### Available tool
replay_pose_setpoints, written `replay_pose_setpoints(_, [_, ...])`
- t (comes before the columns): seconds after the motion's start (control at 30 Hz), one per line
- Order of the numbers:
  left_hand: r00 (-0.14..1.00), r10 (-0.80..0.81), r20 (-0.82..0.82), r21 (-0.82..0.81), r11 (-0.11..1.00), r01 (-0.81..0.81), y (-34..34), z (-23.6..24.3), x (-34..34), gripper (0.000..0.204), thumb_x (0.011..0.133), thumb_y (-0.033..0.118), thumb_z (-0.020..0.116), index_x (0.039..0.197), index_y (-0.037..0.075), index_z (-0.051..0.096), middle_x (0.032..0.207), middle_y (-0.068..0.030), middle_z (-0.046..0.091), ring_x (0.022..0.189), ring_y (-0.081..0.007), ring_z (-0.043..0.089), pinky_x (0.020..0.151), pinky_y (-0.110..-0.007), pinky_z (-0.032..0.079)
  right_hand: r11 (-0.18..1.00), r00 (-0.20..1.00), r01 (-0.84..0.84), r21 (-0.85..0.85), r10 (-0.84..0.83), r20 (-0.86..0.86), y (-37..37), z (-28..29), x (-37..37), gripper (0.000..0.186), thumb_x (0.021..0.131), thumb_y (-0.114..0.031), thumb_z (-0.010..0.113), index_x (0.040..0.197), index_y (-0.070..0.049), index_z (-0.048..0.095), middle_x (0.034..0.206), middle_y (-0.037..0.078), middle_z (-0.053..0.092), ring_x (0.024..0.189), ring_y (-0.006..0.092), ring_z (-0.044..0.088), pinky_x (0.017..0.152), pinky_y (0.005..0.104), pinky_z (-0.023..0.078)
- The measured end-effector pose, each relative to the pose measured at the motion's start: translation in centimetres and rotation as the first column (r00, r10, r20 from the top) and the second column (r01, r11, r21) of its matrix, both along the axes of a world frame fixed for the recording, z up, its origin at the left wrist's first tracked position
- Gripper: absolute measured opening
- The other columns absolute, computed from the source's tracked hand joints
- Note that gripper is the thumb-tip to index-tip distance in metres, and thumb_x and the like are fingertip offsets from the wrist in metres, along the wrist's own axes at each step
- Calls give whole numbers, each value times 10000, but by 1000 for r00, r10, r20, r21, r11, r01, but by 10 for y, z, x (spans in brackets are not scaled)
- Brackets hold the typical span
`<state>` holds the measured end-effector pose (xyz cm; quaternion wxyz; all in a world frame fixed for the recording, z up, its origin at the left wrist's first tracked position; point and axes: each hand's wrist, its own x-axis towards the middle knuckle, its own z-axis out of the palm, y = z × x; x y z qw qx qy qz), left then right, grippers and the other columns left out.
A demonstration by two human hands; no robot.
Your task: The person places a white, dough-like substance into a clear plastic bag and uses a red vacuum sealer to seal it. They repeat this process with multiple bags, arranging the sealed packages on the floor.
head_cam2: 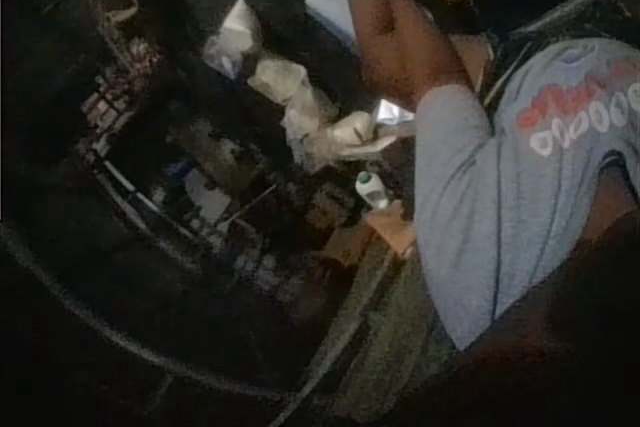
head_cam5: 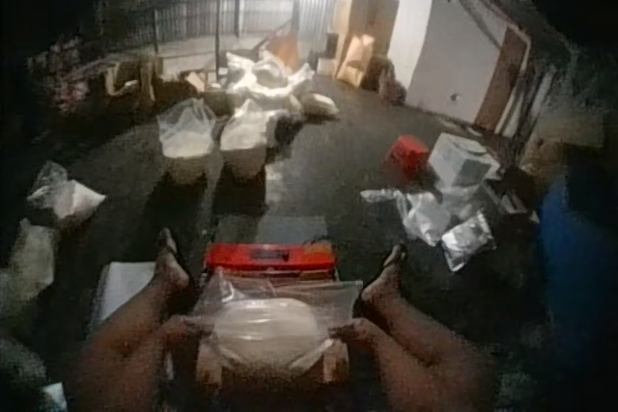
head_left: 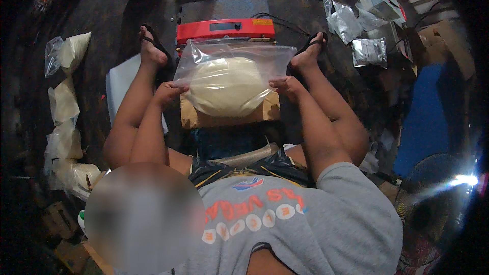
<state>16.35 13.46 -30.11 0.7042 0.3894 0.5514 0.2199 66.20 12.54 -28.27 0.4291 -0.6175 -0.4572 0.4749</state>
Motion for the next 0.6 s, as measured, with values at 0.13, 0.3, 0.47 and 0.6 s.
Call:
replay_pose_setpoints(0.13, [1000,26,12,7,1000,-26,-3,-21,-8,388,854,177,864,1179,0,747,1134,-62,755,1031,-147,688,935,-290,525,915,938,-235,-327,125,-324,-13,-19,3,622,879,-271,783,1425,-76,558,1330,54,649,1184,211,620,961,342,486])
replay_pose_setpoints(0.3, [998,6,61,20,1000,-8,3,-10,-5,523,851,193,855,1294,4,652,1226,-64,709,1130,-147,649,1000,-310,498,871,865,-312,-379,96,-492,-15,-9,2,637,832,-225,846,1396,-90,584,1309,34,657,1177,202,616,945,334,478])
replay_pose_setpoints(0.47, [861,267,434,93,937,-337,3,39,29,584,883,178,811,1380,37,538,1264,-62,659,1141,-173,637,1030,-329,487,958,819,-208,-199,59,-571,-2,17,-1,674,798,-183,883,1393,-103,578,1300,26,652,1186,206,605,969,352,473])
replay_pose_setpoints(0.6, [909,269,320,352,857,-377,9,57,21,499,924,172,776,1352,58,546,1190,-48,648,1104,-190,650,986,-338,522,993,854,-86,-85,29,-520,6,45,6,527,834,-150,843,1303,-98,608,1199,50,680,1143,223,639,1010,422,502])
